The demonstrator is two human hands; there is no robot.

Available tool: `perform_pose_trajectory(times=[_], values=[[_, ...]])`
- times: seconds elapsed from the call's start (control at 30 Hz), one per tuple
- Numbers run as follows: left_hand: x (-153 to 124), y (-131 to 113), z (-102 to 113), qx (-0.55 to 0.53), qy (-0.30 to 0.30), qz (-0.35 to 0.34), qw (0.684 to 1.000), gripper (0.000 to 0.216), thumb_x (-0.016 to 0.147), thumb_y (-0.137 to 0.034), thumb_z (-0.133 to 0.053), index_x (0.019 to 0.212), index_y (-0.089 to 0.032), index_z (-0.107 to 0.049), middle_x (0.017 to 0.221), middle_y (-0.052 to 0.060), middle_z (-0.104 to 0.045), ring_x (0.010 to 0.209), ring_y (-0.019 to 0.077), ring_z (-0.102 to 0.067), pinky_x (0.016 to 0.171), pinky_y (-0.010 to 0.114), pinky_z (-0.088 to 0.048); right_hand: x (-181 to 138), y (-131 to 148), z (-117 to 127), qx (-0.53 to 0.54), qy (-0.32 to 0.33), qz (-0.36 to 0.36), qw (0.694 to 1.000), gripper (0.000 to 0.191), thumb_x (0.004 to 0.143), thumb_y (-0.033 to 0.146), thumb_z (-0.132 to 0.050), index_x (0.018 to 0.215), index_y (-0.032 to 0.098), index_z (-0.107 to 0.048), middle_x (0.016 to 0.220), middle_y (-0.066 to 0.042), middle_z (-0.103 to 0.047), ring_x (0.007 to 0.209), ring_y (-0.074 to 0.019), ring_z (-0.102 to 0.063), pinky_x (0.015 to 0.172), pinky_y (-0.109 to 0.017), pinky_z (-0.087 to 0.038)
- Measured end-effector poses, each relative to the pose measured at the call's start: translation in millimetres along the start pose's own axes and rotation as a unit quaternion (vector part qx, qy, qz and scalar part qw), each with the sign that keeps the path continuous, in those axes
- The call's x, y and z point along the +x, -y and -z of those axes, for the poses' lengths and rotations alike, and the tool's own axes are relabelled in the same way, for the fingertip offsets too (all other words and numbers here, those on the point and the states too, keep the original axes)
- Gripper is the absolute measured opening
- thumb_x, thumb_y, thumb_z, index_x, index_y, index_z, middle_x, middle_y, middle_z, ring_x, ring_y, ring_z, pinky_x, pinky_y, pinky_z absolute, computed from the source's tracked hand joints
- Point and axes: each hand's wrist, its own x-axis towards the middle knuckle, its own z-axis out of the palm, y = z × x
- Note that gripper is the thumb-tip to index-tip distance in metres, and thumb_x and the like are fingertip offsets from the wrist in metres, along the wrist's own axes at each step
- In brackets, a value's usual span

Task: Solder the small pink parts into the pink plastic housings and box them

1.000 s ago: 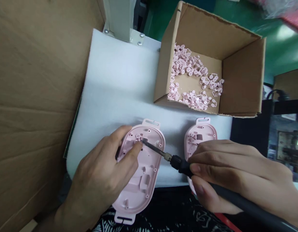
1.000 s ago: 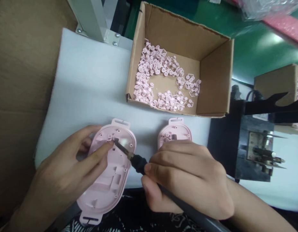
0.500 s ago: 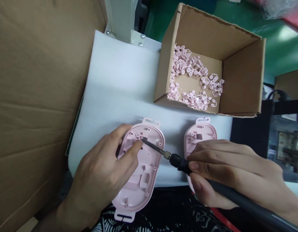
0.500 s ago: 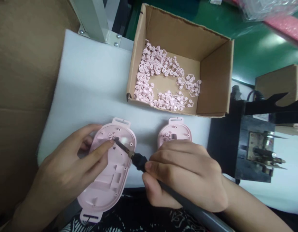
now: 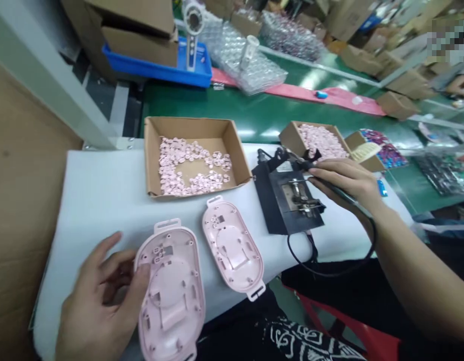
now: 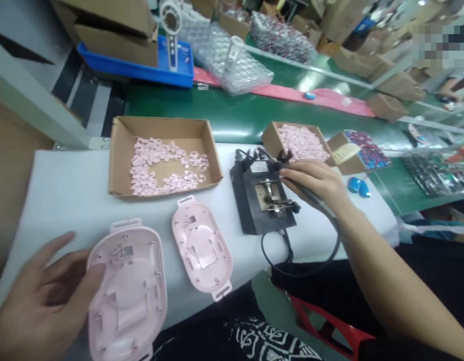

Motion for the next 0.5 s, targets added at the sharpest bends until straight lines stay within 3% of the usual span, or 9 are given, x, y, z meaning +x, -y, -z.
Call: perform_pose_trajectory(times=[0.13,0.27,0.37,0.5], values=[[0,-34,-59,0.069,0.048,-0.132,0.988,0.047,0.097,-0.040,-0.056,0.140,-0.023,-0.057,0.105,0.008,-0.072,0.087,0.0237,-0.072,0.075,0.038,-0.064,-12,-20,-6,-0.053,0.037,0.119,0.991,0.028,0.101,0.028,-0.057,0.123,0.025,-0.073,0.116,-0.010,-0.075,0.113,-0.0233,-0.070,0.100,-0.041,-0.056],[2,-42,-105,0.179,-0.014,-0.211,0.961,0.061,0.094,-0.036,-0.054,0.147,-0.008,-0.047,0.124,0.023,-0.058,0.117,0.0404,-0.059,0.098,0.064,-0.053,-31,-13,-5,-0.068,0.054,0.113,0.990,0.050,0.095,0.005,-0.047,0.138,0.025,-0.061,0.136,-0.014,-0.066,0.124,-0.0314,-0.063,0.099,-0.055,-0.057],[-1,-41,-118,0.168,0.032,-0.196,0.966,0.070,0.095,-0.031,-0.053,0.156,-0.007,-0.031,0.136,0.027,-0.053,0.129,0.0451,-0.052,0.107,0.071,-0.045,-53,9,-3,-0.042,-0.013,0.067,0.997,0.064,0.088,-0.004,-0.044,0.144,0.027,-0.053,0.143,-0.013,-0.060,0.134,-0.0313,-0.057,0.107,-0.059,-0.051],[-11,-38,-123,0.085,0.041,-0.137,0.986,0.073,0.098,-0.025,-0.047,0.163,-0.015,-0.015,0.154,0.024,-0.042,0.145,0.0419,-0.043,0.117,0.066,-0.040,-88,67,-6,0.179,-0.148,0.056,0.971,0.059,0.084,-0.003,-0.046,0.136,0.025,-0.054,0.133,-0.011,-0.064,0.126,-0.0248,-0.062,0.102,-0.047,-0.058]])
